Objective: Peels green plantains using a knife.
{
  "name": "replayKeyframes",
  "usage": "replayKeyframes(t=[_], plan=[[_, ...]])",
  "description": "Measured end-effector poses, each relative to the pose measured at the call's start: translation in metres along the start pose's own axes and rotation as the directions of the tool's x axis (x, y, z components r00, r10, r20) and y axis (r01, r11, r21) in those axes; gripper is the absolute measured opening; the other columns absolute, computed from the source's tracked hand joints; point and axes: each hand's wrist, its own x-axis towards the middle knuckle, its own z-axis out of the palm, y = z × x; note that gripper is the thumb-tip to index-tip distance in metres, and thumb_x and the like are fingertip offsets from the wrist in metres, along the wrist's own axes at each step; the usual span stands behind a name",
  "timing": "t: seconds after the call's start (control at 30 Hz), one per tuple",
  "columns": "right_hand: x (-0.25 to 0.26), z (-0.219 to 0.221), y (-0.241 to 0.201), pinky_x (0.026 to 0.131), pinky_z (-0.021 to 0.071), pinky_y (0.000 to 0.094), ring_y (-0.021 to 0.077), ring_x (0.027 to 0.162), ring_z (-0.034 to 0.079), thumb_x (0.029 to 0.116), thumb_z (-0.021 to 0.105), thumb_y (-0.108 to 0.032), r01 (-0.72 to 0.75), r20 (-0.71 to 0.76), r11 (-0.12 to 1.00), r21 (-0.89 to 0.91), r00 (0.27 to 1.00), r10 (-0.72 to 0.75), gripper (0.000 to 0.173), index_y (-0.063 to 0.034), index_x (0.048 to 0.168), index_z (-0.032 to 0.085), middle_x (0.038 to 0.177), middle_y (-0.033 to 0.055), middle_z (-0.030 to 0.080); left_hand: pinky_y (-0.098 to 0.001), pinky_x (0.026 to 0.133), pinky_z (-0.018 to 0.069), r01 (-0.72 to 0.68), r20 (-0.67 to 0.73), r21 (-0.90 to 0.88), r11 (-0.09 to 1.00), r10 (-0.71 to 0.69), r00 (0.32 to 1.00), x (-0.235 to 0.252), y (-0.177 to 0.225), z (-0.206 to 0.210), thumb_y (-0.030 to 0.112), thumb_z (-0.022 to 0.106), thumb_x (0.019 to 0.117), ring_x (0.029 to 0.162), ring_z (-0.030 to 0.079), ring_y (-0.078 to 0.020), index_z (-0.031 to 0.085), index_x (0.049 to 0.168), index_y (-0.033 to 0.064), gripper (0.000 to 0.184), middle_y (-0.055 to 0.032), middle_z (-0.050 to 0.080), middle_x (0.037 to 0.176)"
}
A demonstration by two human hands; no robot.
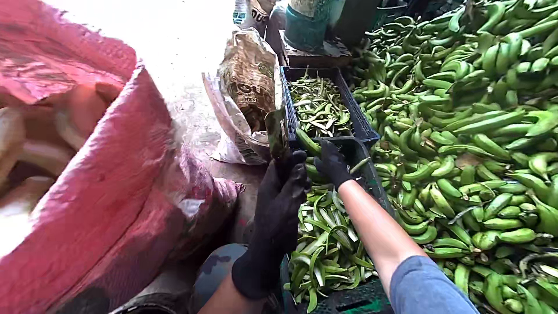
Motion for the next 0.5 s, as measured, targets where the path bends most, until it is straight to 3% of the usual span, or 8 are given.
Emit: replayKeyframes(t=[0.13, 0.27, 0.3, 0.37, 0.4, 0.43, 0.47, 0.5], plan=[[0.028, 0.011, 0.005, 0.103, 0.0458, 0.0635, 0.0406, 0.133, 0.052, 0.0899, 0.072, -0.027, -0.024, 0.089, 0.998, -0.053, 0.996, 0.028, 0.078, -0.0165, 0.158, 0.036, 0.149, 0.0177, 0.05, -0.0178, 0.045, 0.0399, 0.02, 0.003, 0.006, 1.0, -0.02, 1.0, 0.004, -0.003, 0.004, 0.019, 0.059, 0.1015, 0.052, 0.046, -0.0046, 0.067, 0.123, 0.0142, 0.024, 0.0003, 0.058, 0.075], [0.017, -0.008, 0.009, 0.101, 0.0433, 0.0638, 0.0402, 0.126, 0.057, 0.0898, 0.072, -0.035, 0.086, 0.108, 0.99, -0.11, 0.991, -0.074, 0.069, -0.0157, 0.151, 0.048, 0.138, 0.0176, 0.06, -0.0176, 0.046, 0.0398, 0.031, 0.023, 0.008, 0.999, -0.032, 0.999, 0.003, -0.004, 0.005, 0.018, 0.056, 0.1032, 0.054, 0.047, -0.0045, 0.065, 0.127, 0.014, 0.026, -0.0003, 0.06, 0.078], [0.008, -0.021, 0.006, 0.099, 0.046, 0.0638, 0.0402, 0.12, 0.061, 0.0909, 0.071, -0.037, 0.084, 0.07, 0.996, -0.038, 0.994, -0.081, 0.064, -0.0122, 0.147, 0.052, 0.132, 0.0189, 0.064, -0.0176, 0.046, 0.04, 0.036, 0.023, 0.009, 0.999, -0.036, 0.999, 0.003, -0.004, 0.005, 0.017, 0.055, 0.1034, 0.054, 0.047, -0.0045, 0.065, 0.127, 0.0141, 0.026, -0.0005, 0.06, 0.079], [-0.011, -0.044, 0.001, 0.091, 0.0502, 0.0632, 0.0401, 0.105, 0.067, 0.0936, 0.068, -0.034, 0.024, -0.069, 0.96, 0.281, 0.998, -0.005, 0.056, -0.0021, 0.138, 0.056, 0.115, 0.0235, 0.068, -0.017, 0.046, 0.041, 0.033, 0.039, 0.031, 0.999, -0.034, 0.999, 0.001, -0.006, 0.005, 0.018, 0.055, 0.1038, 0.054, 0.048, -0.0041, 0.063, 0.131, 0.0169, 0.029, 0.0001, 0.061, 0.08], [-0.018, -0.051, 0.003, 0.088, 0.0533, 0.0577, 0.0356, 0.097, 0.068, 0.0948, 0.067, -0.032, 0.006, -0.151, 0.886, 0.464, 0.986, 0.073, 0.053, 0.0009, 0.135, 0.056, 0.108, 0.0225, 0.069, -0.0172, 0.046, 0.041, 0.038, 0.043, 0.041, 0.998, -0.04, 0.998, -0.001, -0.007, 0.007, 0.018, 0.055, 0.1037, 0.055, 0.049, -0.0044, 0.063, 0.132, 0.0175, 0.03, 0.0001, 0.061, 0.081], [-0.023, -0.055, 0.006, 0.08, 0.0561, 0.0459, 0.0256, 0.086, 0.067, 0.096, 0.065, -0.027, 0.017, -0.224, 0.758, 0.652, 0.96, 0.17, 0.044, 0.0016, 0.129, 0.058, 0.098, 0.0164, 0.068, -0.0172, 0.046, 0.0417, 0.048, 0.044, 0.058, 0.997, -0.05, 0.998, -0.002, -0.007, 0.009, 0.017, 0.055, 0.1037, 0.055, 0.05, -0.0047, 0.062, 0.133, 0.0178, 0.03, 0.0003, 0.062, 0.082], [-0.027, -0.058, 0.01, 0.066, 0.0561, 0.0328, 0.0145, 0.07, 0.062, 0.099, 0.06, -0.022, 0.059, -0.255, 0.565, 0.823, 0.927, 0.274, 0.031, 0.0001, 0.12, 0.058, 0.086, 0.0076, 0.063, -0.0174, 0.047, 0.0421, 0.056, 0.046, 0.076, 0.996, -0.06, 0.997, -0.003, -0.006, 0.011, 0.017, 0.055, 0.1037, 0.056, 0.051, -0.0049, 0.062, 0.133, 0.0179, 0.03, 0.0005, 0.062, 0.082], [-0.032, -0.063, 0.013, 0.057, 0.0537, 0.0261, 0.0092, 0.06, 0.057, 0.1033, 0.052, -0.021, 0.111, -0.228, 0.313, 0.943, 0.902, 0.366, 0.021, -0.0038, 0.115, 0.056, 0.079, 0.0017, 0.057, -0.0172, 0.046, 0.0419, 0.06, 0.044, 0.097, 0.994, -0.064, 0.997, -0.004, -0.007, 0.015, 0.017, 0.056, 0.1035, 0.056, 0.05, -0.0043, 0.063, 0.132, 0.0175, 0.029, 0.001, 0.062, 0.082]])
